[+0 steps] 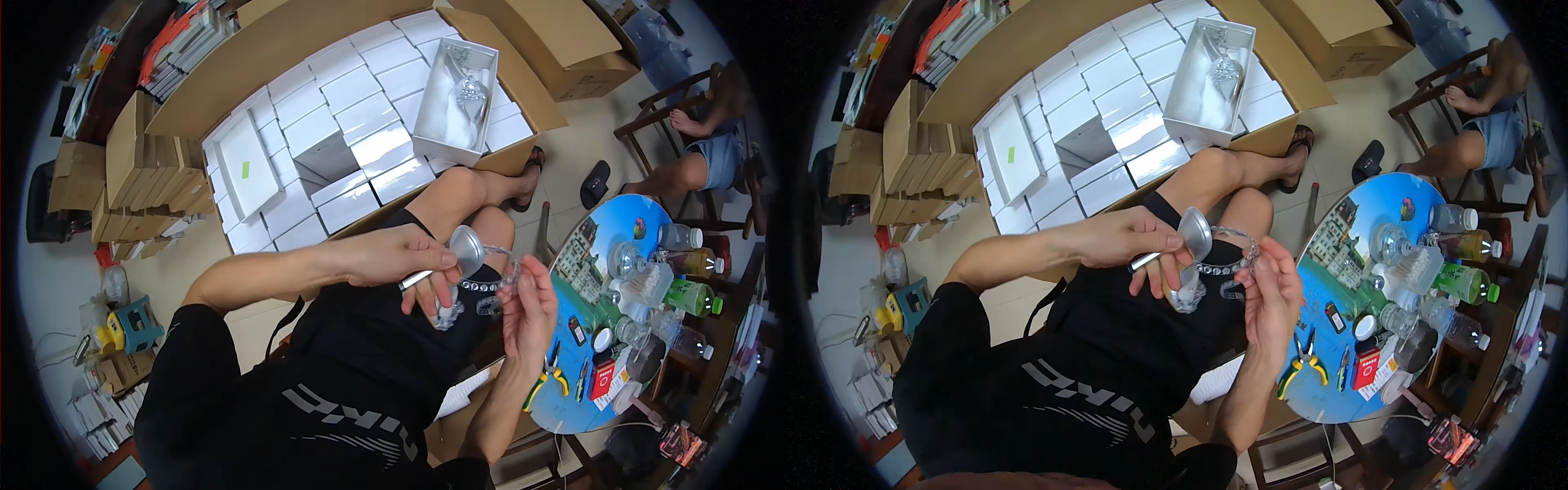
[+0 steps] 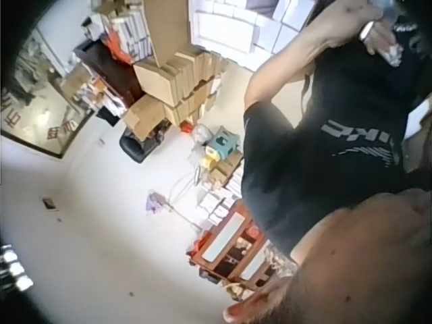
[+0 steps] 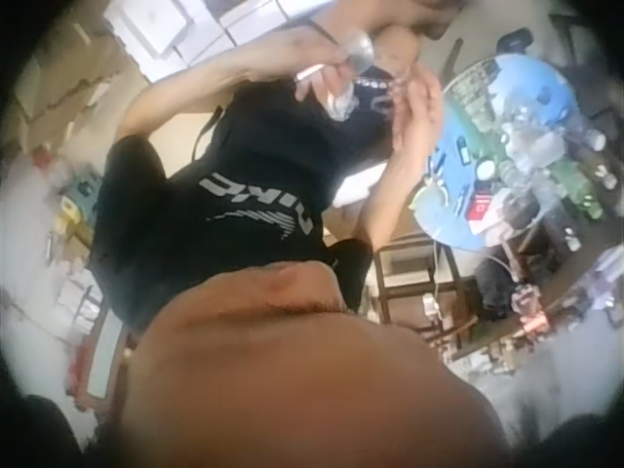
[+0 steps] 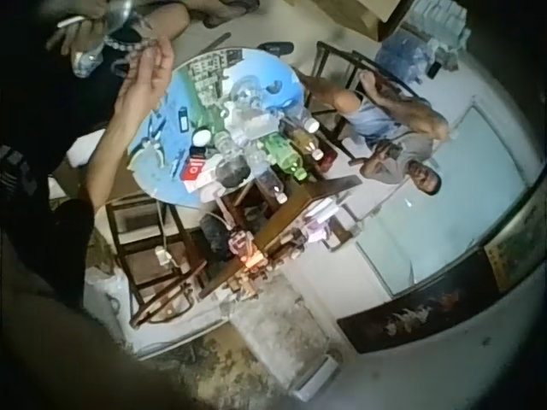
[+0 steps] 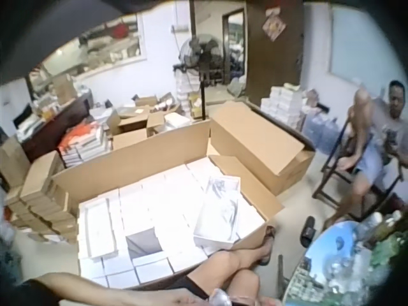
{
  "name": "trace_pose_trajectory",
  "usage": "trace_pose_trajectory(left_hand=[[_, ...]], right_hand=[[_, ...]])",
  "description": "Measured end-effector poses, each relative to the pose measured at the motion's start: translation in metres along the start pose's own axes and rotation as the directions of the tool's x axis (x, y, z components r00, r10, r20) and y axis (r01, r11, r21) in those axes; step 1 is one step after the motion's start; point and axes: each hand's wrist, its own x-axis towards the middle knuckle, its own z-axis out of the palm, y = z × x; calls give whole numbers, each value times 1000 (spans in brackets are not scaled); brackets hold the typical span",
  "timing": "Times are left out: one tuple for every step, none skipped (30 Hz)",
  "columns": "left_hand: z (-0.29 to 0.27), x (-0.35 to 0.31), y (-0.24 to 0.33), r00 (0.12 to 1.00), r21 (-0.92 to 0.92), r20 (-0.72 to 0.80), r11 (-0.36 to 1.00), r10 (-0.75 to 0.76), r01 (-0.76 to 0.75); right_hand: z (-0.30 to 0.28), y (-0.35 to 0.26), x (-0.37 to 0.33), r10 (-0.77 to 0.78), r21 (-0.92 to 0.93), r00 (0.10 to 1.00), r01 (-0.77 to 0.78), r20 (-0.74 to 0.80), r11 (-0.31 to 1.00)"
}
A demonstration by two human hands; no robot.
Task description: The person sits on the floor and repeatedly packs silver high-heeled shoes into white boxes. They wrap each shoe in a translucent sheet, place it in a box, and close the lid. The person handles the shoes and boxes one at a time, stacking the finished packages in a large cardboard container.
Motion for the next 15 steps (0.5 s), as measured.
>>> trace_pose_trajectory(left_hand=[[3,2,-3,999,5,17,999,36,-36],[5,3,-8,995,16,54,996,87,-88],[6,4,-19,985,-4,88,989,147,-147],[7,8,-34,975,-51,86,978,204,-200],[8,15,-49,962,-97,87,964,257,-249],[10,19,-64,959,-149,42,951,282,-273],[9,24,-80,952,-231,6,927,306,-296],[8,32,-95,946,-313,-25,896,322,-313],[9,36,-105,941,-390,-65,859,333,-331],[10,37,-113,939,-387,-149,855,311,-345],[7,38,-117,933,-428,-145,829,330,-360],[2,37,-121,926,-467,-143,801,349,-374],[-1,37,-123,916,-501,-145,771,373,-393],[-3,35,-125,922,-480,-172,788,346,-385],[-5,33,-125,924,-488,-187,785,334,-382]], right_hand=[[3,-7,-5,-29,8,998,28,55,1000],[5,-13,-12,-57,17,992,55,109,998],[5,-18,-18,-85,29,983,82,163,996],[2,-20,-24,-58,52,983,50,174,997],[1,-22,-30,-45,-86,985,60,166,994],[1,-22,-36,-26,-220,987,61,160,974],[4,-22,-40,-4,-350,988,58,154,935],[9,-21,-44,53,-414,993,-3,109,910],[10,-13,-45,77,-414,991,-26,106,910],[10,-1,-45,102,-415,989,-50,105,909],[9,11,-46,127,-413,986,-73,106,908],[5,24,-45,122,-395,983,-60,134,917],[5,34,-45,120,-384,985,-63,126,921],[6,43,-46,117,-373,986,-66,118,926],[9,49,-45,116,-359,987,-68,114,931]])
